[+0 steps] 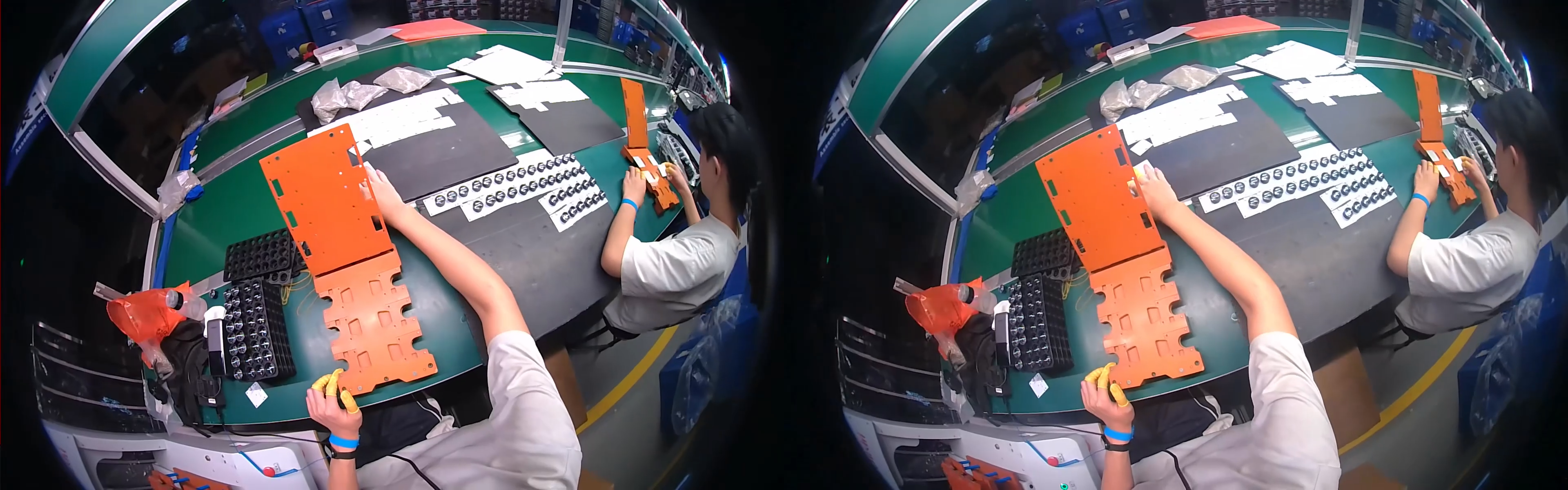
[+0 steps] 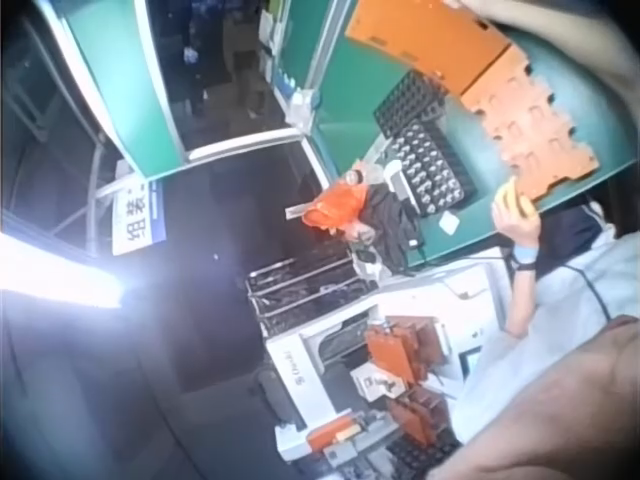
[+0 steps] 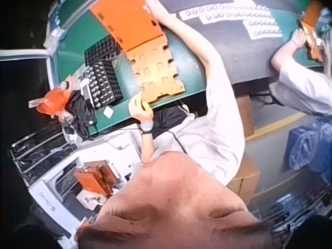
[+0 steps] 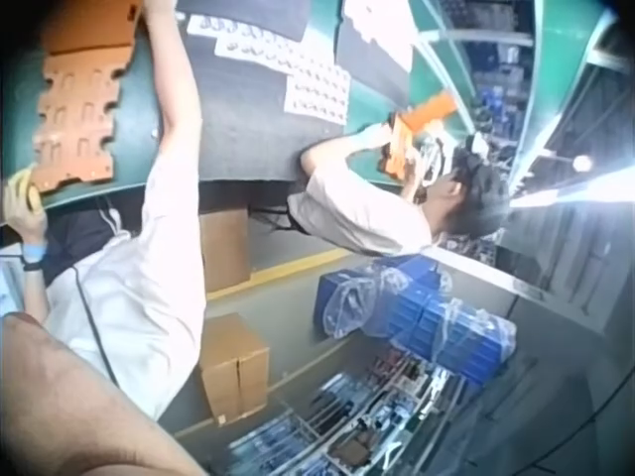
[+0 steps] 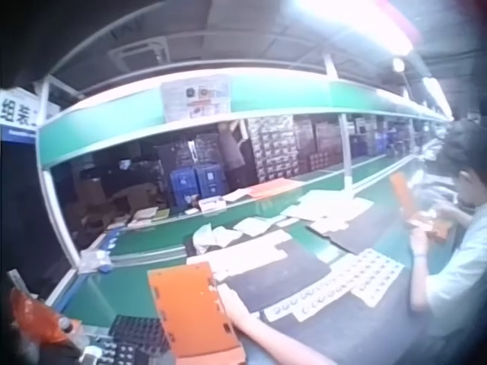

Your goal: Assembling electronic components into orange fixtures and operating a testing machine at a factory workbench.

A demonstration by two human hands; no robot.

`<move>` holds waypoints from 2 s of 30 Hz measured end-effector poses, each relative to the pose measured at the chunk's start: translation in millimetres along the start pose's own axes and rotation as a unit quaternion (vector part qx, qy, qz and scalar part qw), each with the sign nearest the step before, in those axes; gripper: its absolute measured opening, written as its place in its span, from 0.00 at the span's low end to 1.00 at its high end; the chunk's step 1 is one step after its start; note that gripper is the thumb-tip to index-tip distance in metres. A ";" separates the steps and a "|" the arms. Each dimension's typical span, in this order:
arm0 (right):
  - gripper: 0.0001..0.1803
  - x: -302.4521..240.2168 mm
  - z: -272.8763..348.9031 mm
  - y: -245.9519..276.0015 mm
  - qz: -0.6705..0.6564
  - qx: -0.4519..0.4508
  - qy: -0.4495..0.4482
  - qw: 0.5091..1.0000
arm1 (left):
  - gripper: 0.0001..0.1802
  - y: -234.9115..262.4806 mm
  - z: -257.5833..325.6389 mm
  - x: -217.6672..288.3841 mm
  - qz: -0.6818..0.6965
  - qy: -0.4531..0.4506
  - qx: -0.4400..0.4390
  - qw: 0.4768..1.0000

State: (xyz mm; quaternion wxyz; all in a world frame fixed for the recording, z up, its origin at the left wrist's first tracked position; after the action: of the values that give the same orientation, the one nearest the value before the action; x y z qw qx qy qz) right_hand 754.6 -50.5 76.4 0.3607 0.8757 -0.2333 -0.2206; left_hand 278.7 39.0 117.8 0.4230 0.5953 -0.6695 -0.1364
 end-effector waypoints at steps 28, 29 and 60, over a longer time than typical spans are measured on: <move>0.24 -62.5 121.3 134.9 0.006 -0.106 0.038 0.994 | 0.22 3.5 4.5 0.5 0.015 -0.012 0.003 1.000; 0.24 -66.4 122.0 138.8 -0.018 -0.098 0.031 0.995 | 0.21 2.9 5.1 -1.0 0.014 -0.017 0.013 1.000; 0.19 -99.3 151.4 203.9 -0.038 -0.246 -0.112 0.962 | 0.20 0.0 5.7 -6.4 0.013 -0.039 0.047 0.998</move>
State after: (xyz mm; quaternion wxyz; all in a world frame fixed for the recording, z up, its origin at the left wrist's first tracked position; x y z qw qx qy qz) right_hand 540.9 -202.8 150.6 0.5278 0.7377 -0.1778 -0.3816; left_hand 274.1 43.0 111.7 0.3699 0.6001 -0.6986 -0.1226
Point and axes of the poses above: each hand's wrist, its own z-axis away from the middle knuckle, its own y-axis out of the back of the hand, x = y × z, the point moved 3 cm from there along -z, towards the middle knuckle, and after that the axes turned 3 degrees about x, right-handed, at the moved point
